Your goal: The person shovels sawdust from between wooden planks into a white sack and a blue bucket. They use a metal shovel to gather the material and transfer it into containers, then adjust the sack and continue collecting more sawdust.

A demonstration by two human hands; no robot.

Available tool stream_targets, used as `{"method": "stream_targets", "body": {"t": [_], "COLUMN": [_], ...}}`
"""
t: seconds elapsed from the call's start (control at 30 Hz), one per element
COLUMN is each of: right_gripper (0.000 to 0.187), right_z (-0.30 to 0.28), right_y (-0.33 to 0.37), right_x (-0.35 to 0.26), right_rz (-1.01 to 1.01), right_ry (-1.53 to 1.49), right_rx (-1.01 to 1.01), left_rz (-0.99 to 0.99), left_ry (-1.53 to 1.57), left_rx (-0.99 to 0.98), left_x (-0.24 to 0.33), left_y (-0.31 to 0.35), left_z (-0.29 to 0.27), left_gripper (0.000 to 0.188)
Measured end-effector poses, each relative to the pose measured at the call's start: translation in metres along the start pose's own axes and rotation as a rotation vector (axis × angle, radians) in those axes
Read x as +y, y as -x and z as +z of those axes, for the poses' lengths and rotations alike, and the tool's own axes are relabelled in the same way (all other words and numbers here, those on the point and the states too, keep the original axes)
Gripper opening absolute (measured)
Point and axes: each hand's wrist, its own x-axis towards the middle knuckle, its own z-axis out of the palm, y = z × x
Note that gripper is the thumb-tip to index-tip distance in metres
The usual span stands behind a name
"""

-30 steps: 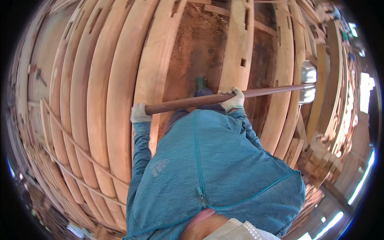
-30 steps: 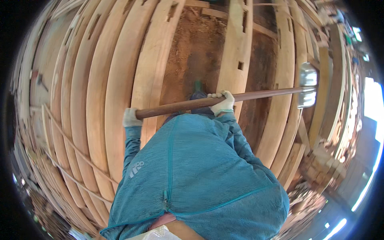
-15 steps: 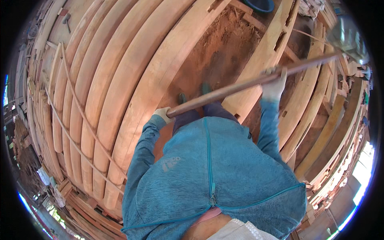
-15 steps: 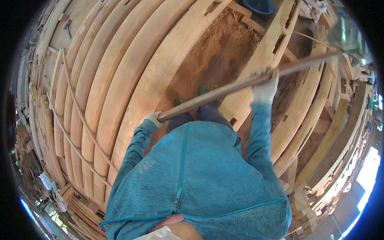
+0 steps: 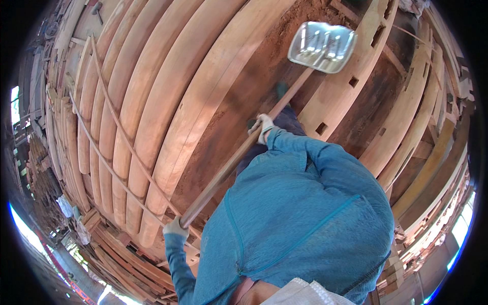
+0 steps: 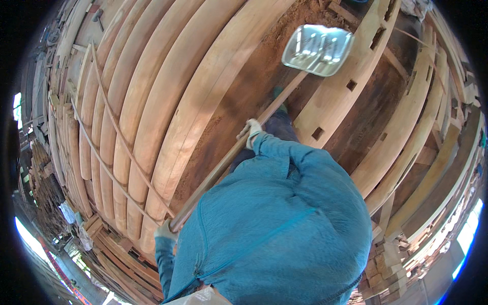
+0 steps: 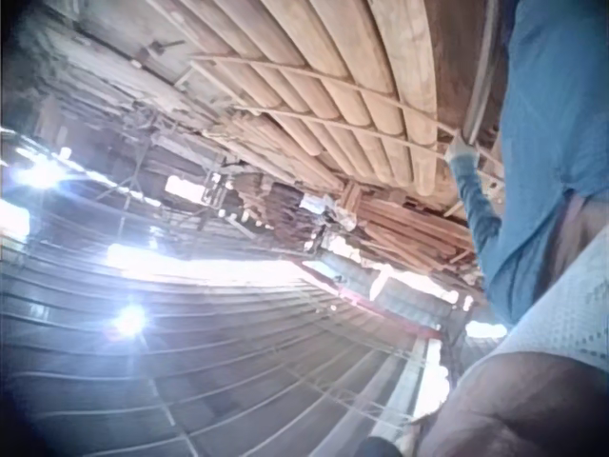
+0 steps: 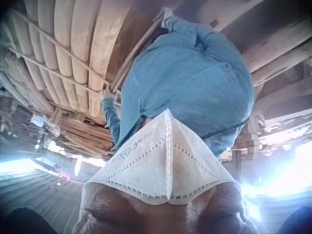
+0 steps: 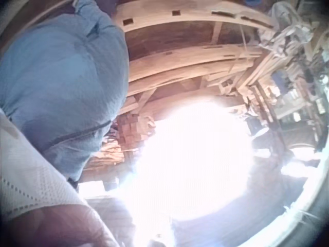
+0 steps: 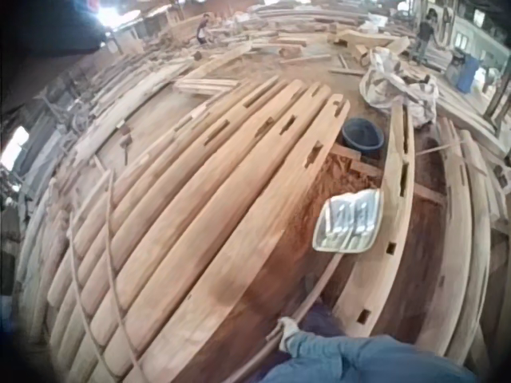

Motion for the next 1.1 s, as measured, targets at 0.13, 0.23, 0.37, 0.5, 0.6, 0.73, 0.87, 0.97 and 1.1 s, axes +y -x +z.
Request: {"method": "stream_targets", "body": {"t": [0.13, 0.23, 0.37, 0.5, 0.6, 0.73, 0.87, 0.97, 1.1], "right_gripper": [0.019, 0.025, 0.025, 0.043, 0.045, 0.045, 0.042, 0.038, 0.035], "right_z": [-0.01, -0.011, -0.01, -0.025, -0.031, -0.03, -0.007, 0.013, 0.02], "right_y": [-0.046, -0.075, -0.098, -0.12, -0.124, -0.138, -0.145, -0.148, -0.168], "right_x": [0.109, 0.161, 0.203, 0.205, 0.201, 0.152, 0.081, 0.033, -0.052], "right_rz": [0.152, 0.185, 0.204, 0.232, 0.162, 0.069, 0.066, -0.068, -0.177], "right_ry": [0.08, 0.057, 0.166, 0.396, 0.425, 0.515, 0.537, 0.311, 0.212], "right_rx": [0.044, 0.085, 0.122, 0.073, 0.08, -0.096, -0.077, -0.113, -0.144], "left_rz": [-0.105, -0.217, -0.341, -0.409, -0.417, -0.365, -0.327, -0.316, -0.21], "left_ry": [-0.033, -0.085, -0.117, -0.039, -0.023, 0.0, 0.022, 0.036, 0.026], "left_rx": [0.04, 0.059, -0.057, -0.186, -0.201, -0.179, -0.151, -0.11, -0.052], "left_x": [-0.026, -0.03, -0.009, 0.006, 0.02, 0.043, 0.077, 0.107, 0.16], "left_y": [0.077, 0.103, 0.121, 0.108, 0.097, 0.071, 0.042, 0.02, -0.035], "left_z": [-0.011, -0.008, 0.001, 0.024, 0.039, 0.046, 0.05, 0.053, 0.026], "left_gripper": [0.027, 0.025, 0.025, 0.03, 0.031, 0.032, 0.034, 0.035, 0.036]}}
